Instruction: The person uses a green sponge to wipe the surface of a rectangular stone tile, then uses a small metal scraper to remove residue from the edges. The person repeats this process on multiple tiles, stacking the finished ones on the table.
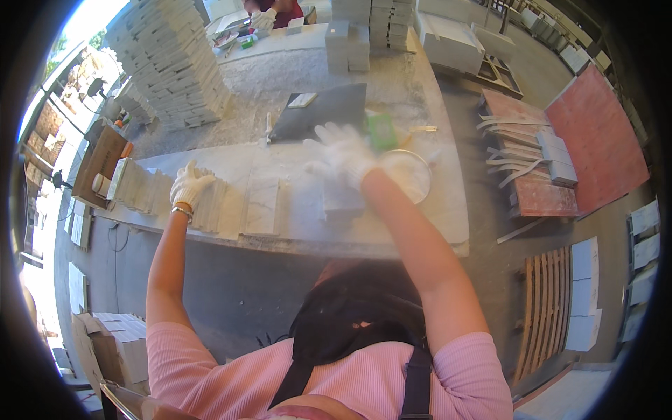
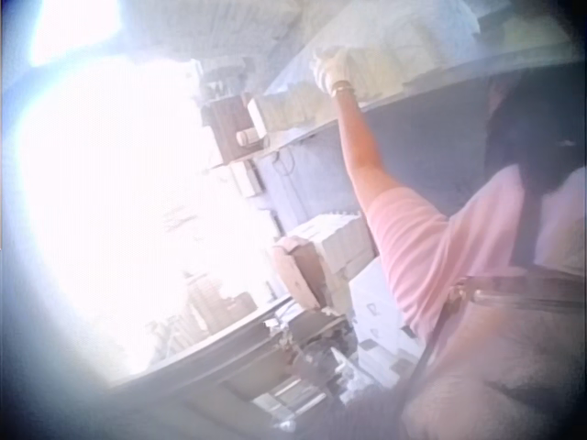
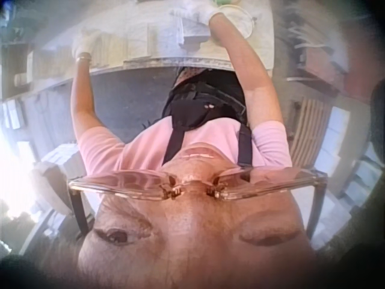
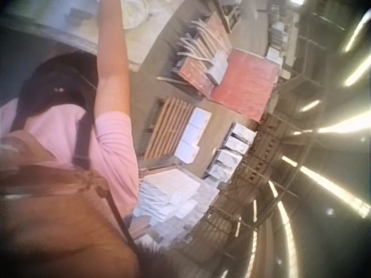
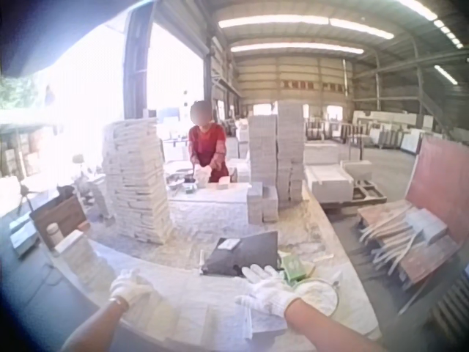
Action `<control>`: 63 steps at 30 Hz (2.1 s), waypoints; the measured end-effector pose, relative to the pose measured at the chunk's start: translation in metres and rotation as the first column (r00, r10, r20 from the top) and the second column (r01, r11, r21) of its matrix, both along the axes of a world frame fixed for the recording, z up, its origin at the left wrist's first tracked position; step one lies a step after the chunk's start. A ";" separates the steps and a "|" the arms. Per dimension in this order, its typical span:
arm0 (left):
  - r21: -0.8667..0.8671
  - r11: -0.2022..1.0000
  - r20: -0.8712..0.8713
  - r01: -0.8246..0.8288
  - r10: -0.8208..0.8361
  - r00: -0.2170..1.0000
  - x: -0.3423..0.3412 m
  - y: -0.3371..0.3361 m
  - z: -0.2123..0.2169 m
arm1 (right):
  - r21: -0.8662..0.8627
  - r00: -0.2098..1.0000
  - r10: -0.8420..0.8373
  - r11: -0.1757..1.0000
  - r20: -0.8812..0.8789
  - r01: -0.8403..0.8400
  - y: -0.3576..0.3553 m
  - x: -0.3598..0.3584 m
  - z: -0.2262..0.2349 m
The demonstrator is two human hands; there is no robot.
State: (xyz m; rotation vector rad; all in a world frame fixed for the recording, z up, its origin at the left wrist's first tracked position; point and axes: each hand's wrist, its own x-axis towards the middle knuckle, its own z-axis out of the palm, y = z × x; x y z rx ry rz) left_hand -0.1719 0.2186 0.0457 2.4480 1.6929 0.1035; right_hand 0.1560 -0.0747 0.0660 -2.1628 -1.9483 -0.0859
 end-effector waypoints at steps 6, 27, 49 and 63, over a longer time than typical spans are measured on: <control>0.020 1.000 0.009 0.016 -0.016 1.000 -0.001 0.004 -0.004 | -0.163 0.974 -0.218 0.961 0.053 0.224 -0.030 -0.042 0.009; 0.049 0.998 0.027 0.047 -0.049 0.998 0.003 -0.013 0.012 | -0.149 0.994 -0.055 0.988 -0.093 0.040 -0.052 -0.050 0.020; 0.669 0.597 0.478 0.443 -0.802 0.359 0.262 -0.197 0.195 | 0.443 0.739 0.160 0.873 -0.654 0.204 -0.071 -0.044 0.015; 0.679 0.334 0.147 0.654 -0.934 0.326 0.373 -0.310 0.250 | 0.420 0.524 0.117 0.752 -0.843 0.508 -0.141 -0.045 0.019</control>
